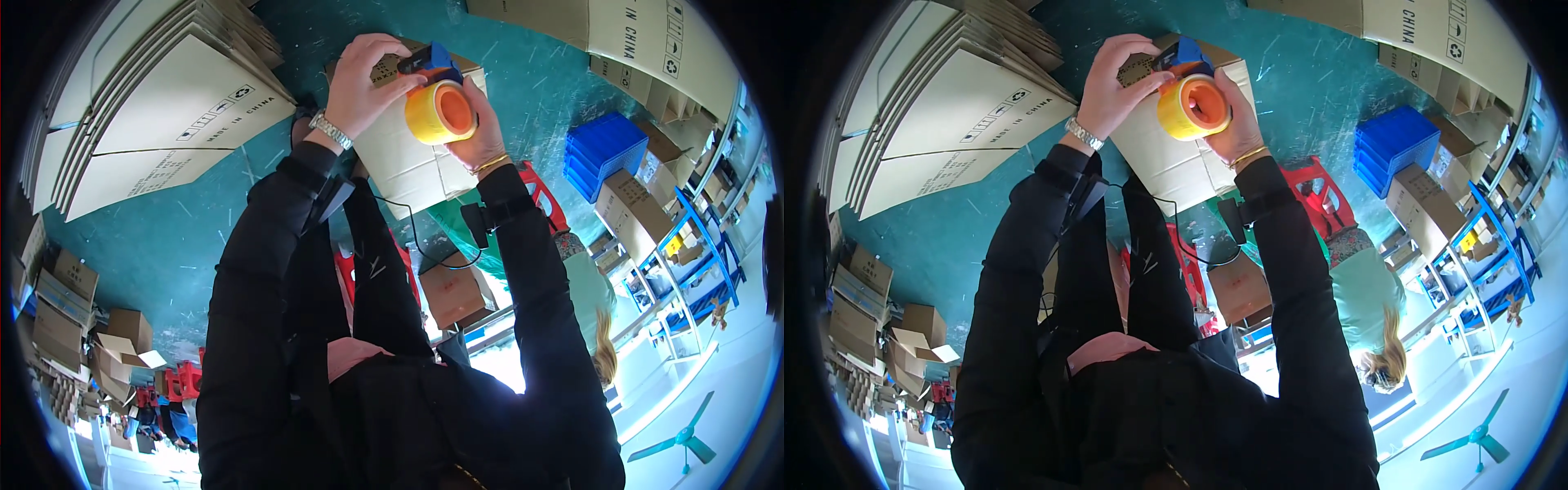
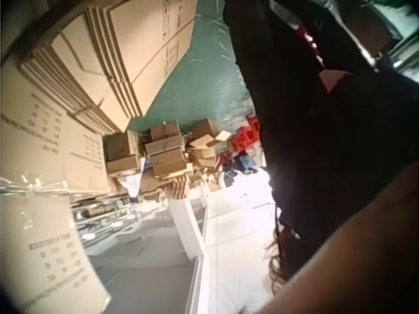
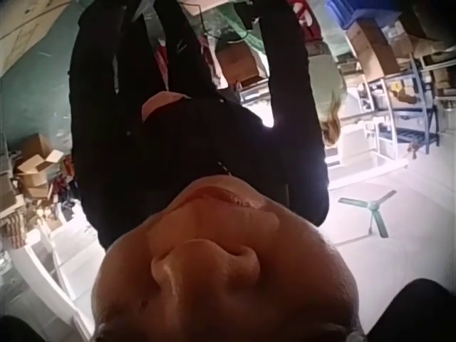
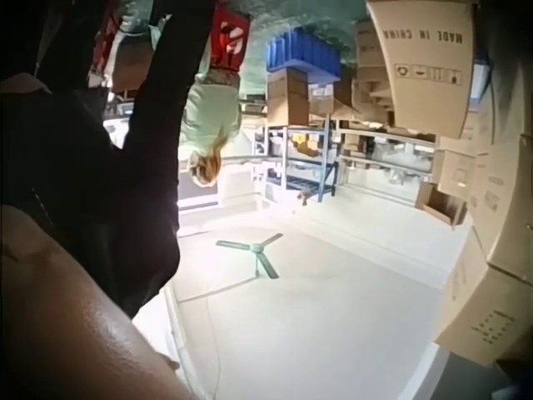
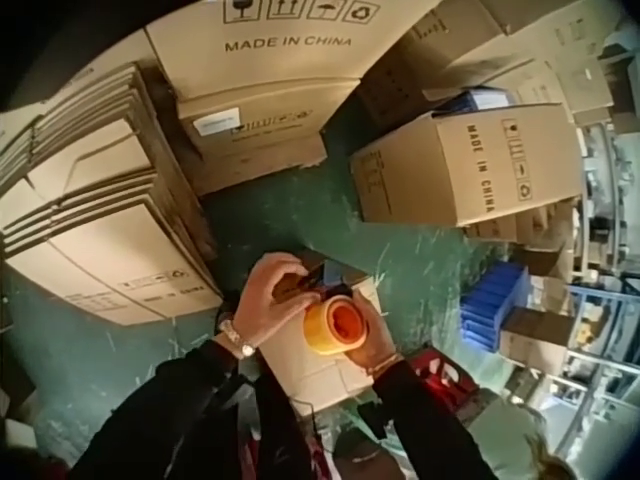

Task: Assemble and seal cardboard boxes using a tape dispenser.

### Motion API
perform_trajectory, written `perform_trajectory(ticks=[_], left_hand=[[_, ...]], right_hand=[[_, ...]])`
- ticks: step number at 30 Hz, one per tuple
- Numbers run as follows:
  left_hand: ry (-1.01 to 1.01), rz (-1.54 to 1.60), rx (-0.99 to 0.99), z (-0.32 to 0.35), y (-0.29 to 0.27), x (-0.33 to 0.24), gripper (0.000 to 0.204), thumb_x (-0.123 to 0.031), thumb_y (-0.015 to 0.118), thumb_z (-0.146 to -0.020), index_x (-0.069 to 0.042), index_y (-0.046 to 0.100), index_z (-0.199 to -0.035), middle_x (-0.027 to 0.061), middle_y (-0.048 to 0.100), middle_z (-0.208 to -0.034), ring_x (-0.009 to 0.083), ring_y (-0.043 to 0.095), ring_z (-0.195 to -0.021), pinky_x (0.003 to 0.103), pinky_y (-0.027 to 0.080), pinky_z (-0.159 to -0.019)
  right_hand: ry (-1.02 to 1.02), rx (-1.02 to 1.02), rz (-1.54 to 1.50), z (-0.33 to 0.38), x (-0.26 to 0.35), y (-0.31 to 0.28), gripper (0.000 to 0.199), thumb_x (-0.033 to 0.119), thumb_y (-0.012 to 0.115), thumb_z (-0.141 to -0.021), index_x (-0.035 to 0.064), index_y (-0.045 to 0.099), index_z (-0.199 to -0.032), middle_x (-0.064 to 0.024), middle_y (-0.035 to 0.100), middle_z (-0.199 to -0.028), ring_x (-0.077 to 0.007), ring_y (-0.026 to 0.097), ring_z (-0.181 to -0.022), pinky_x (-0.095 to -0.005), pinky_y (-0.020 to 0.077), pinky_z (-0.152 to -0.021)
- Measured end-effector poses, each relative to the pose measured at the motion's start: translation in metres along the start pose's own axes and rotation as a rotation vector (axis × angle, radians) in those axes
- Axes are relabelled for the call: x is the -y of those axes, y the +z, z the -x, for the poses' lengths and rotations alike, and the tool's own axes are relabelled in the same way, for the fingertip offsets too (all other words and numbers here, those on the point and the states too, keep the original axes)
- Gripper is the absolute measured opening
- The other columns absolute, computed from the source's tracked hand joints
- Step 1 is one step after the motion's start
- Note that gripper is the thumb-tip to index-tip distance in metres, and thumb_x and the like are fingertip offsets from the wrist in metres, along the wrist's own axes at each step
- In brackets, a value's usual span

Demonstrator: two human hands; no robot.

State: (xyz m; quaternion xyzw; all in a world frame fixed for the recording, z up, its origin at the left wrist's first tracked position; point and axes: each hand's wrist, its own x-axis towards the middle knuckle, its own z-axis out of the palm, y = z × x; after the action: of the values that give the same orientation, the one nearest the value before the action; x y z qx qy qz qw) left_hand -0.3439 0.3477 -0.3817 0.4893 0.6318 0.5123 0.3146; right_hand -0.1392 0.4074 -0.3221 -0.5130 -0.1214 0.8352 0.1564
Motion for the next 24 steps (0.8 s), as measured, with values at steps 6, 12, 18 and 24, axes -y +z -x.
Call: perform_trajectory(ticks=[6, 12, 18, 24], left_hand=[[-0.029, 0.079, 0.122, -0.004, 0.004, 0.015, 0.024, -0.023, 0.081, -0.084, -0.009, 0.07, -0.1, 0.0061, 0.067, -0.113, 0.02, 0.063, -0.112, 0.032, 0.049, -0.097], [-0.293, 0.486, 0.348, -0.035, -0.014, 0.037, 0.017, -0.023, 0.075, -0.091, -0.006, 0.071, -0.092, 0.0027, 0.071, -0.106, 0.0159, 0.068, -0.101, 0.03, 0.051, -0.095], [-0.223, 0.231, 0.542, -0.077, -0.024, 0.061, 0.026, -0.028, 0.067, -0.098, -0.006, 0.069, -0.085, 0.0016, 0.07, -0.085, 0.0124, 0.068, -0.083, 0.03, 0.053, -0.081], [-1.107, 0.653, -0.478, -0.083, -0.042, 0.061, 0.04, -0.041, 0.06, -0.103, -0.005, 0.061, -0.085, 0.0012, 0.047, -0.073, 0.0156, 0.037, -0.065, 0.036, 0.037, -0.061]], right_hand=[[-0.013, -0.008, 0.047, -0.003, 0.0, -0.01, 0.056, 0.049, 0.043, -0.105, 0.0065, 0.049, -0.142, -0.0127, 0.061, -0.135, -0.0247, 0.06, -0.124, -0.0423, 0.0488, -0.106], [0.018, 0.012, 0.013, -0.007, -0.002, -0.021, 0.056, 0.049, 0.046, -0.104, 0.0064, 0.05, -0.14, -0.0136, 0.061, -0.134, -0.026, 0.06, -0.124, -0.0435, 0.0491, -0.105], [0.075, 0.014, -0.181, -0.01, 0.005, -0.02, 0.056, 0.049, 0.051, -0.102, 0.0074, 0.051, -0.14, -0.0151, 0.059, -0.136, -0.0301, 0.06, -0.124, -0.05, 0.0492, -0.104], [0.099, 0.001, -0.16, -0.017, 0.005, -0.034, 0.058, 0.052, 0.051, -0.101, 0.0104, 0.05, -0.142, -0.0141, 0.057, -0.139, -0.0319, 0.058, -0.125, -0.0593, 0.0471, -0.103]])
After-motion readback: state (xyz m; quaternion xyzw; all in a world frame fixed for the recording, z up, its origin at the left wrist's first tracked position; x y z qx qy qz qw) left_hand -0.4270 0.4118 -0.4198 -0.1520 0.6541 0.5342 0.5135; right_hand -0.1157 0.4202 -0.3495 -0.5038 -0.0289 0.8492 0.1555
